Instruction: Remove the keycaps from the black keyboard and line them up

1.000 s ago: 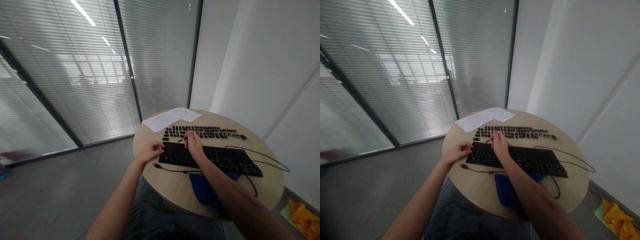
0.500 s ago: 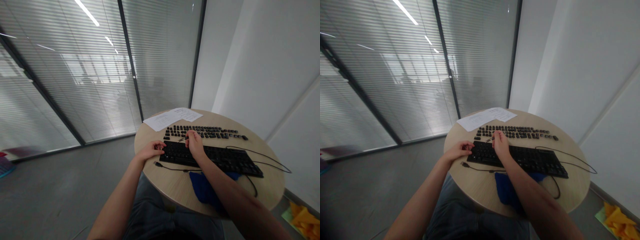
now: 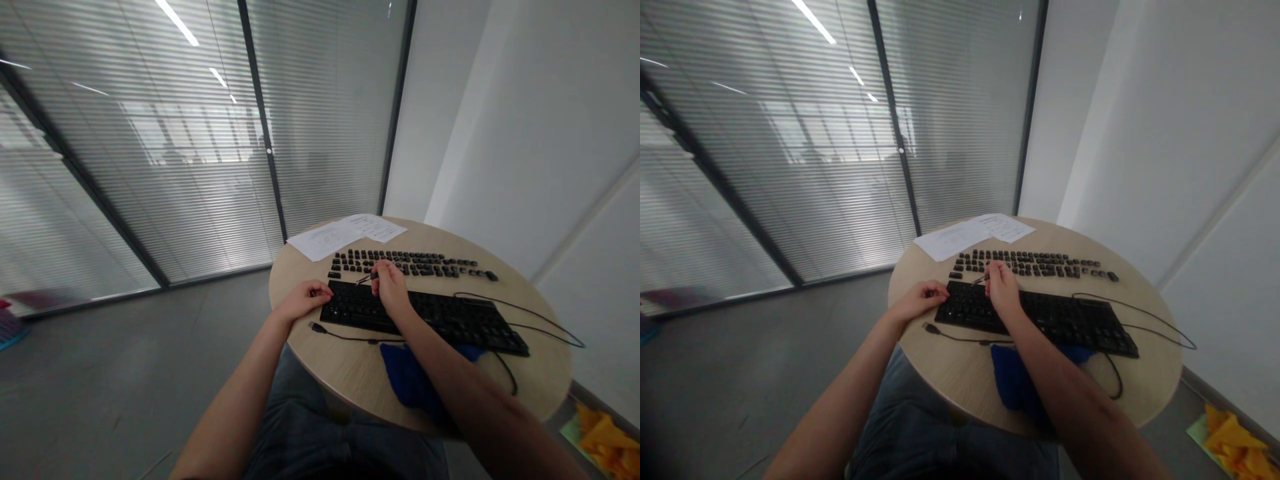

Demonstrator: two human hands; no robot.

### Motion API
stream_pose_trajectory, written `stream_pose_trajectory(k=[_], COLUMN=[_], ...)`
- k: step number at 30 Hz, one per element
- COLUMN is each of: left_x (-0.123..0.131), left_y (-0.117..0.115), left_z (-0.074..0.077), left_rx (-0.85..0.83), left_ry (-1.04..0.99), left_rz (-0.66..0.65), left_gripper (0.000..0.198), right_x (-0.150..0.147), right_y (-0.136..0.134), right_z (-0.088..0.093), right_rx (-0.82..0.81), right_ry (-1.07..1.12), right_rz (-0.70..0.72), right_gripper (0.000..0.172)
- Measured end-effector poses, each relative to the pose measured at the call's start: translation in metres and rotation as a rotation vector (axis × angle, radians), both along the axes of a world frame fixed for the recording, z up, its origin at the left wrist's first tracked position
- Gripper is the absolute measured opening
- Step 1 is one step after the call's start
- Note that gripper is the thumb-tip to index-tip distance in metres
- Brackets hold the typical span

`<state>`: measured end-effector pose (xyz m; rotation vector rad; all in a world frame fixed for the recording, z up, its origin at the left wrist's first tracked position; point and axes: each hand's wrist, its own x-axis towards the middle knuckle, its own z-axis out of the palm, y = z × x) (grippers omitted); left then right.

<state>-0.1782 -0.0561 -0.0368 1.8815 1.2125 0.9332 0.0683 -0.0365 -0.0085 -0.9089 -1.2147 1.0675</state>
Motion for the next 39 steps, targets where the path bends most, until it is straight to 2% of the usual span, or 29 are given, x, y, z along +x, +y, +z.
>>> stream_pose_trajectory(k=[4, 10, 15, 23, 29, 39], left_x=[0.002, 0.009, 0.011, 0.012, 0.012, 0.012], left_y=[-0.004, -0.007, -0.01, -0.009, -0.008, -0.008], left_z=[0.003, 0.003, 0.005, 0.005, 0.003, 0.005], left_rx=[0.083, 0.137, 0.108, 0.11, 0.101, 0.068], left_ry=[0.055, 0.105, 0.135, 0.181, 0.182, 0.2], left_rz=[-0.069, -0.081, -0.074, -0.072, -0.075, -0.07], left_gripper=[0.018, 0.014, 0.015, 0.017, 0.019, 0.021], right_x=[-0.005, -0.011, -0.006, -0.008, -0.006, -0.006], right_y=[0.002, 0.001, -0.003, -0.001, -0.001, -0.011], right_z=[-0.005, -0.015, -0.015, -0.017, -0.022, -0.01], right_rx=[-0.071, -0.031, -0.013, -0.054, 0.041, 0.168], right_ry=[-0.102, -0.26, -0.418, -0.476, -0.518, -0.705], right_rz=[0.153, 0.389, 0.376, 0.41, 0.448, 0.464], right_gripper=[0.038, 0.041, 0.039, 0.036, 0.034, 0.028])
